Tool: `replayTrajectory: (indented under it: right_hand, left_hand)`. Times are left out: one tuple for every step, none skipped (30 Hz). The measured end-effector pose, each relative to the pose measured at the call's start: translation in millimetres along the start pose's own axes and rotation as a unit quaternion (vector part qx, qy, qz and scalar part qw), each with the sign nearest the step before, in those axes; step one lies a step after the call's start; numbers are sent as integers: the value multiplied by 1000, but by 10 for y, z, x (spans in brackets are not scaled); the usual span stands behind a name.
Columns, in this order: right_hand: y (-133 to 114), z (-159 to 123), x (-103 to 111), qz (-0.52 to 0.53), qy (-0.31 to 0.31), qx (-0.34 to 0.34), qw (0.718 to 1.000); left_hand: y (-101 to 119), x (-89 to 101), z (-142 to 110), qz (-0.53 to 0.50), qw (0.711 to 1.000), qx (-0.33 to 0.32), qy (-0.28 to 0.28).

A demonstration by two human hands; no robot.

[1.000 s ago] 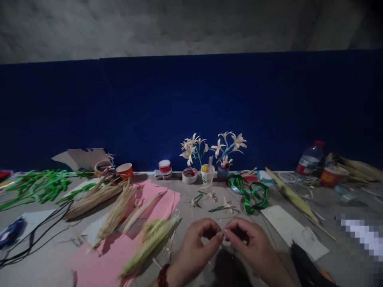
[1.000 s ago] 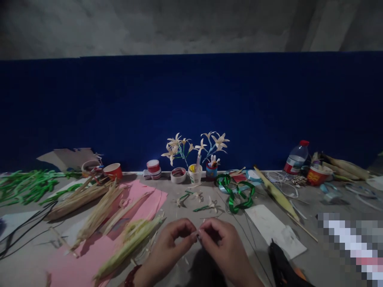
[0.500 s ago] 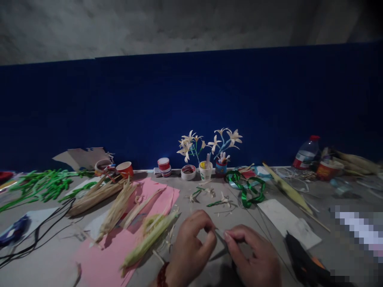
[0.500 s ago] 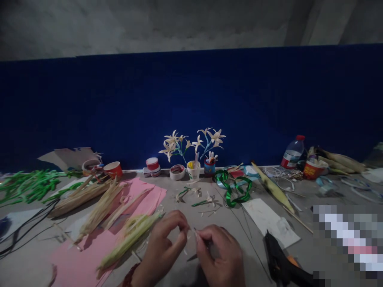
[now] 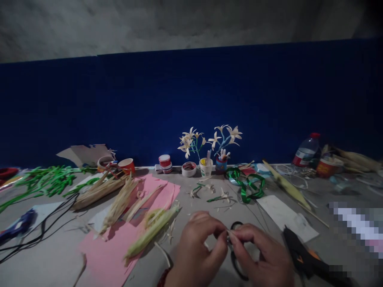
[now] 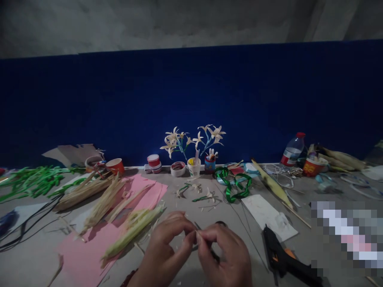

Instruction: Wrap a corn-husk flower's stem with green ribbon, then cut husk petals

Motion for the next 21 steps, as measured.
replayTrajectory:
  right_hand:
    - [-15,-5,-2,-6,1,15,1000]
    - [-24,-14,-4,-13,4,27,1000]
    - [-23,-27,-2,-18,12,33,999]
    - [-14,-41,4,-23,25,32,999]
    - [1,-57,13,-26,40,26,999]
    - [22,-72,23,-27,55,14,998]
    - [45,-85,35,-26,68,-4,997]
    - [69,-95,49,-21,81,-23,996]
    - [89,-101,60,-16,89,-40,995]
    - [103,-101,65,-11,89,-51,995]
    - [111,-99,66,-6,87,-56,995]
    - [117,-94,61,-3,78,-55,995]
    - [119,-91,52,-2,67,-49,997]
    - [123,-90,37,-3,53,-44,998]
    - [130,-93,22,-6,40,-40,998]
    - [139,-100,10,-11,32,-39,999]
    - [147,-111,3,-17,29,-38,999]
    - [151,-122,-2,-24,29,-33,999]
    - [149,-133,-4,-29,32,-26,999]
    - [144,-142,-4,-29,34,-20,999]
    - [132,-149,-3,-26,38,-13,999]
  left_hand:
    - [-11,-14,4,8,1000,-7,4]
    - [-23,-21,5,19,1000,-19,14]
    - [-39,-23,3,32,999,-35,23]
    - [-59,-22,-2,45,997,-52,30]
    - [-86,-11,-8,62,995,-65,40]
    - [-123,8,-17,80,993,-68,51]
    - [-166,33,-25,94,992,-56,59]
    - [-209,63,-34,102,992,-34,66]
    - [-242,93,-44,99,993,-7,66]
    - [-258,111,-52,78,995,19,55]
    - [-244,120,-59,47,998,27,41]
    - [-204,116,-60,19,999,20,23]
    - [-145,105,-57,-5,1000,2,8]
    - [-82,97,-48,-16,1000,-18,10]
    - [-30,82,-36,-19,999,-30,15]
    - [2,55,-19,-17,999,-27,14]
    - [23,26,-3,-13,1000,-22,14]
    - [32,-3,12,-10,1000,-16,14]
    - [33,-28,23,-6,1000,-12,14]
    - [32,-44,28,-2,1000,-16,19]
    - [29,-52,28,3,999,-26,27]
Point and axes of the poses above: each hand's wrist, its own z-axis towards the middle knuckle, its own x-axis out of the back of the hand, y = z × x, the point moved 4 cm from there along z, towards the middle knuckle, and after that the axes turned 1 degree about x, right-handed, at the moved point
